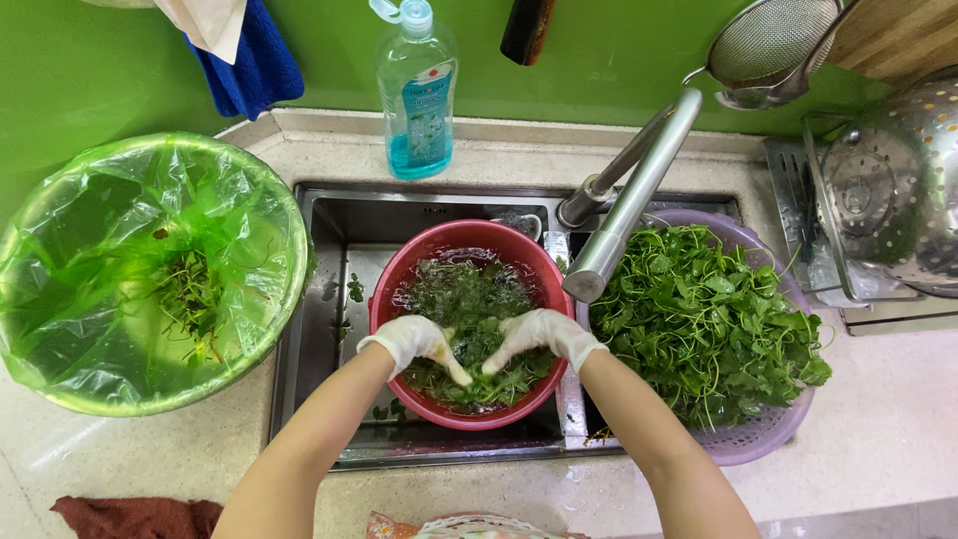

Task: The person washes greens by hand in a red bowl under running water, transfers them to a purple colander, and empties the bowl into the sink.

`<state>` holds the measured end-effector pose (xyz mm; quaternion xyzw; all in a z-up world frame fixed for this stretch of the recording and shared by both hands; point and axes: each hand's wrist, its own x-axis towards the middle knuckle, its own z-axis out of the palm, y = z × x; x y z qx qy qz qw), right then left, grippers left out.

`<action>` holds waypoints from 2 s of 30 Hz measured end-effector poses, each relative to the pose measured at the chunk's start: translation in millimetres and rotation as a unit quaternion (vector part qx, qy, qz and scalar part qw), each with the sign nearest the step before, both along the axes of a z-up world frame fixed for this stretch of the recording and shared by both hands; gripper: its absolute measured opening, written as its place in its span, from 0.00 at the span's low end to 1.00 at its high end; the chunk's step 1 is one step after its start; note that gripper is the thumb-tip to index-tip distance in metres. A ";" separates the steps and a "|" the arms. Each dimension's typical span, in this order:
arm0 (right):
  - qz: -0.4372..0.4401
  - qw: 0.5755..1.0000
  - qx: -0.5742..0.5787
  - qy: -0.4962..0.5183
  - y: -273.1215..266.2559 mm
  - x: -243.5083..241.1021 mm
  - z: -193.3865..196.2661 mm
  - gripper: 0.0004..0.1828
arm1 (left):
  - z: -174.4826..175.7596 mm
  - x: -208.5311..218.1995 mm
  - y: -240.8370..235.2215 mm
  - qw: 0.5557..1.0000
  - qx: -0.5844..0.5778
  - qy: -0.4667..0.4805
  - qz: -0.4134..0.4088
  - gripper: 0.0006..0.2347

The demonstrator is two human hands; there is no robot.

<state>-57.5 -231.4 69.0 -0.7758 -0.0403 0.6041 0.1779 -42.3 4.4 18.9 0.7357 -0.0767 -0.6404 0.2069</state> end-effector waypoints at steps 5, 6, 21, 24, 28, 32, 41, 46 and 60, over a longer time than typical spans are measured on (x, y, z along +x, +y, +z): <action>0.189 0.977 -0.095 -0.017 39.2 -28.6 -71.6 0.36 | -36.6 -31.4 -25.0 0.991 0.069 -0.115 -0.017 0.25; 0.201 0.971 -0.132 0.002 46.7 -29.7 -79.7 0.33 | -44.2 -34.0 -27.8 0.988 0.075 -0.138 -0.002 0.25; -0.301 0.863 0.102 -0.394 24.8 -38.2 19.1 0.32 | 61.1 -17.0 -17.4 0.924 -0.027 -0.287 0.250 0.22; -0.303 0.834 0.150 -0.436 12.6 -42.1 73.6 0.35 | 134.3 -20.6 -27.4 0.899 -0.054 -0.317 0.298 0.23; -0.327 0.834 0.111 -0.429 -24.4 -53.7 162.3 0.29 | 214.3 -26.8 -62.2 0.891 -0.066 -0.308 0.326 0.18; -0.308 0.772 0.099 -0.547 -96.1 -80.9 232.0 0.33 | 242.9 -44.6 -135.2 0.848 -0.224 -0.184 0.444 0.29; -0.137 0.800 -0.141 -0.567 -295.3 -107.6 131.7 0.44 | 204.3 -90.5 -277.9 0.897 -0.289 -0.333 -0.031 0.58; -0.141 0.865 -0.232 -0.423 -305.3 -119.4 81.9 0.43 | 188.8 -112.4 -295.7 0.837 -0.132 -0.481 -0.223 0.59; -0.182 0.840 -0.120 -0.496 -229.6 -120.4 184.8 0.59 | 154.4 -57.2 -285.5 0.802 -0.127 -0.577 -0.089 0.07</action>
